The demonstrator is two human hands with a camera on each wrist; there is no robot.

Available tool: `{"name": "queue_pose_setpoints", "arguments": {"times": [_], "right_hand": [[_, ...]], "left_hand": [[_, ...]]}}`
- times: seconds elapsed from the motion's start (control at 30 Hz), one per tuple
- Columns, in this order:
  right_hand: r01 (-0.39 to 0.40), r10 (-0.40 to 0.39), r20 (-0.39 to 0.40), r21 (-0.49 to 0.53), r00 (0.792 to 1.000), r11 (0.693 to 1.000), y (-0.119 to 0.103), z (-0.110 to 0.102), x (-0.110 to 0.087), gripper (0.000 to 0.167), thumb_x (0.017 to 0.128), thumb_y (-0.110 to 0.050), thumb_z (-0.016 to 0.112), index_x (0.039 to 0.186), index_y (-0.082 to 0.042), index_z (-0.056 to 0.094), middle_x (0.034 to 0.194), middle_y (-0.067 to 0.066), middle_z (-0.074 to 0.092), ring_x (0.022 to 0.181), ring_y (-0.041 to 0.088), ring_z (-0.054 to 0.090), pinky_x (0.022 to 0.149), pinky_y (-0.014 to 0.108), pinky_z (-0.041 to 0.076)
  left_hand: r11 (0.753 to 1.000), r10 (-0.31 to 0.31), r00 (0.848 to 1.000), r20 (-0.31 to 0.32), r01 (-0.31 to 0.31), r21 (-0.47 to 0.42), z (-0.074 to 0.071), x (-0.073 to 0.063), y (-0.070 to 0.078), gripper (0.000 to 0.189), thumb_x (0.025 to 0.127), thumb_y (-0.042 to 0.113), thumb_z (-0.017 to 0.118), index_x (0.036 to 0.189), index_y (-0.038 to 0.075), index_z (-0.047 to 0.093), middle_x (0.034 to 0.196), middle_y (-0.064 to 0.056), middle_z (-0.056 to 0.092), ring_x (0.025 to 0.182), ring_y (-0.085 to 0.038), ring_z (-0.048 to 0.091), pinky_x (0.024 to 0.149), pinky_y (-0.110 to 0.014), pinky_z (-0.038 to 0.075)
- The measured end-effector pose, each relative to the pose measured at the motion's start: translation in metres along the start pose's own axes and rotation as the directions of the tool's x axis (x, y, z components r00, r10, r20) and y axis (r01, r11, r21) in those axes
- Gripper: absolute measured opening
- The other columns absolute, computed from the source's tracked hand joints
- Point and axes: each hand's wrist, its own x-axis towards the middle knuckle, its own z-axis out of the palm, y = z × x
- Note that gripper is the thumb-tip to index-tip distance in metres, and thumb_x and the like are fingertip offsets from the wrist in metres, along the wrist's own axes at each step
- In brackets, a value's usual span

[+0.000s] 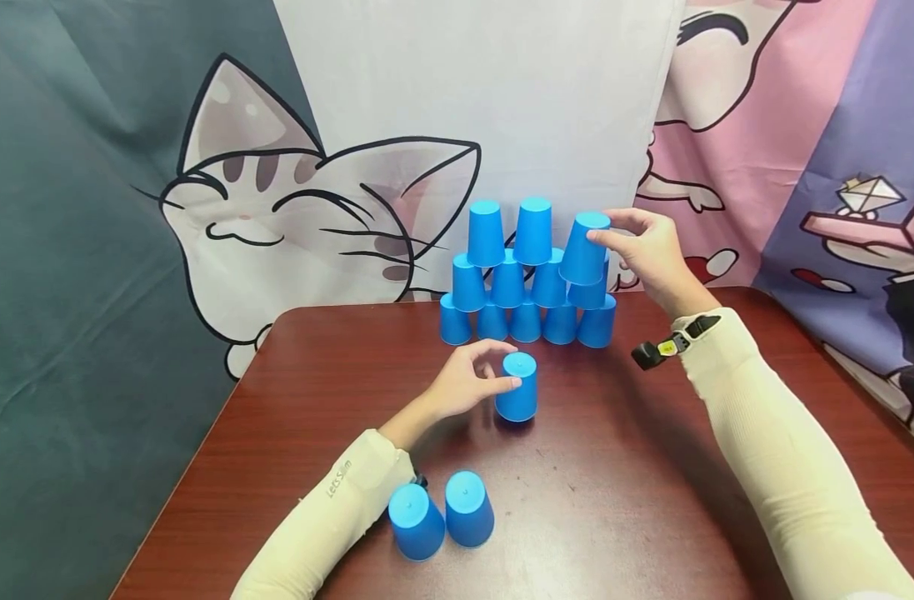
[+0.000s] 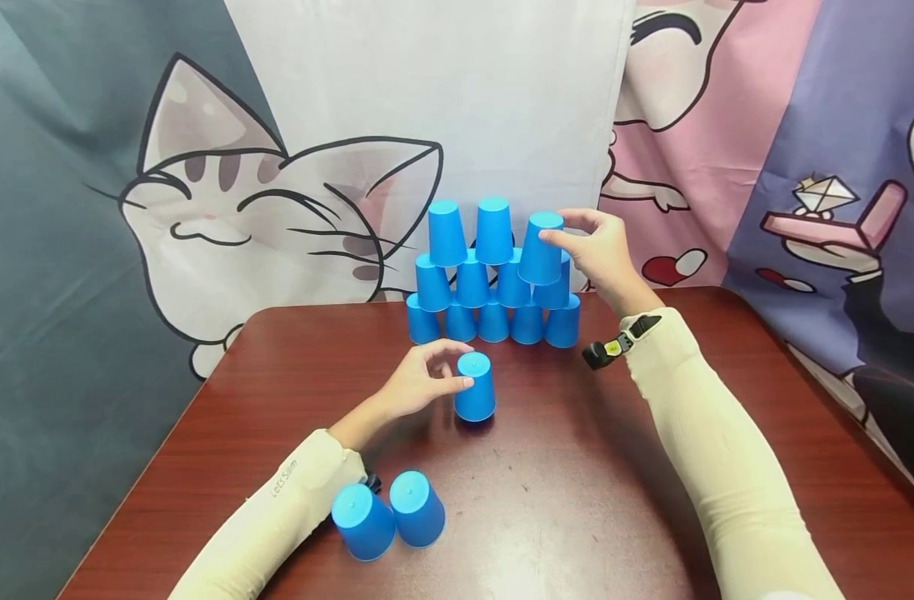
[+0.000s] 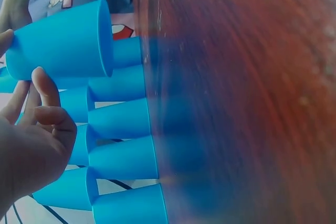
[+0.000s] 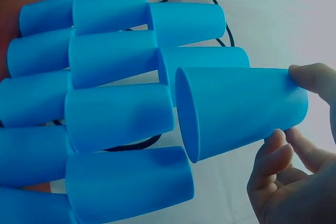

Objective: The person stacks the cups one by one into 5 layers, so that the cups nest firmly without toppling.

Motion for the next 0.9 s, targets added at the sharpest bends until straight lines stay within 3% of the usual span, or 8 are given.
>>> {"name": "queue_pose_setpoints", "arguments": {"times": [0.27, 0.47, 0.53, 0.73, 0.9], "right_hand": [[-0.015, 0.015, -0.022, -0.001, 1.0, 1.0, -0.004, -0.003, 0.013, 0.057, 0.086, -0.045, 0.075, 0.131, -0.013, 0.064, 0.126, 0.006, 0.064, 0.104, 0.016, 0.058, 0.075, 0.032, 0.049], [-0.039, 0.039, -0.017, 0.009, 0.999, 0.999, -0.002, -0.001, 0.024, 0.06, 0.084, -0.045, 0.077, 0.133, -0.014, 0.063, 0.128, 0.006, 0.064, 0.102, 0.015, 0.06, 0.076, 0.033, 0.048], [-0.044, 0.044, -0.009, 0.012, 0.999, 0.999, 0.0, 0.0, 0.026, 0.06, 0.084, -0.045, 0.077, 0.134, -0.013, 0.062, 0.129, 0.006, 0.063, 0.101, 0.015, 0.061, 0.079, 0.034, 0.049], [-0.059, 0.059, 0.015, 0.008, 0.998, 0.998, 0.004, 0.002, 0.03, 0.063, 0.085, -0.045, 0.076, 0.136, -0.012, 0.06, 0.134, 0.01, 0.06, 0.108, 0.022, 0.061, 0.082, 0.037, 0.048], [-0.057, 0.057, 0.024, -0.005, 0.998, 0.998, 0.003, 0.004, 0.033, 0.063, 0.086, -0.045, 0.075, 0.136, -0.012, 0.059, 0.136, 0.011, 0.06, 0.108, 0.022, 0.062, 0.077, 0.032, 0.048]], "left_hand": [[1.0, -0.013, 1.0, 0.012, 0.013, 0.003, -0.001, -0.001, -0.002, 0.047, 0.089, 0.032, 0.075, 0.133, 0.02, 0.06, 0.082, -0.017, 0.063, 0.061, -0.022, 0.053, 0.05, -0.028, 0.047], [1.0, -0.024, 1.0, 0.004, 0.024, -0.004, -0.002, -0.002, -0.001, 0.048, 0.09, 0.029, 0.075, 0.134, 0.019, 0.059, 0.079, -0.017, 0.063, 0.063, -0.031, 0.055, 0.05, -0.028, 0.046], [0.999, -0.037, 0.999, 0.005, 0.037, -0.003, -0.001, -0.003, 0.001, 0.049, 0.09, 0.026, 0.074, 0.135, 0.018, 0.058, 0.079, -0.017, 0.063, 0.063, -0.033, 0.055, 0.05, -0.027, 0.046], [0.999, -0.052, 0.998, 0.019, 0.052, 0.005, -0.004, -0.011, 0.016, 0.049, 0.091, 0.018, 0.073, 0.136, 0.008, 0.056, 0.08, -0.022, 0.063, 0.059, -0.025, 0.051, 0.05, -0.025, 0.044], [0.999, -0.04, 0.999, 0.028, 0.04, -0.006, -0.006, -0.012, 0.015, 0.049, 0.092, 0.016, 0.072, 0.136, 0.006, 0.056, 0.079, -0.022, 0.063, 0.065, -0.045, 0.053, 0.05, -0.024, 0.045]]}}
